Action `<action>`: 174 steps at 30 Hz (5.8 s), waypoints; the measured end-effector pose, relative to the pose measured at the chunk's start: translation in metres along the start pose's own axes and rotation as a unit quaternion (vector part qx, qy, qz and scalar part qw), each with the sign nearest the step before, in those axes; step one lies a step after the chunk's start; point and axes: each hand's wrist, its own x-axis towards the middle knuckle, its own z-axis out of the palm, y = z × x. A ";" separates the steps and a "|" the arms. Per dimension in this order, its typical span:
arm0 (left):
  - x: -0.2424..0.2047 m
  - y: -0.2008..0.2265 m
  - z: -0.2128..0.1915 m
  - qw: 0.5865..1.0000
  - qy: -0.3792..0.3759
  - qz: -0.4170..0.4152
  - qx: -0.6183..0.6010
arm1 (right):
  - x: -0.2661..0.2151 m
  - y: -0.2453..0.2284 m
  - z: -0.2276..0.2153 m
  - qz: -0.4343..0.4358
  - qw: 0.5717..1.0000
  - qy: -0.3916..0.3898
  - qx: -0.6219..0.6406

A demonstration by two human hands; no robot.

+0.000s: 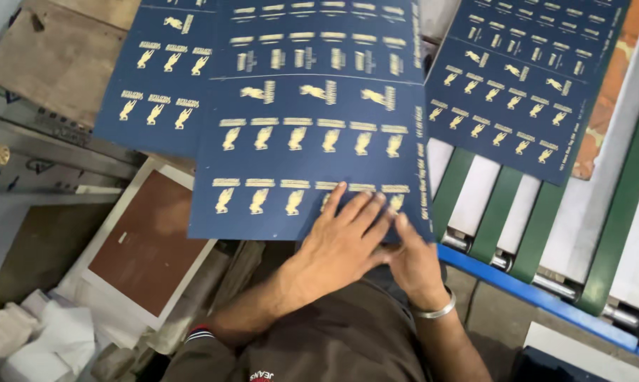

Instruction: The person repeatedly picks up blue printed sheets from a stack on the left and places them onto a blue roller conveyor on the right. The sheets feature a repeating pattern of white logos and text. The person uses both hands to handle the sheets, ensuring they are aligned as they move them from the input stack to the conveyor belt.

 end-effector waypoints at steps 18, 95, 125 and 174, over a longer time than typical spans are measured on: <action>-0.032 -0.128 -0.038 0.978 0.042 -0.110 0.175 | 0.009 -0.063 -0.248 -0.364 0.855 0.362 -0.069; -0.016 -0.137 -0.046 0.978 0.106 -0.121 0.135 | -0.033 -0.024 -0.185 -0.318 0.877 0.347 -0.099; 0.043 -0.020 -0.016 0.997 -0.046 -0.020 -0.061 | 0.031 -0.016 0.022 0.016 0.996 0.085 0.020; -0.006 -0.157 -0.050 0.991 0.058 -0.102 0.064 | 0.066 -0.085 -0.205 -0.129 0.944 0.298 -0.048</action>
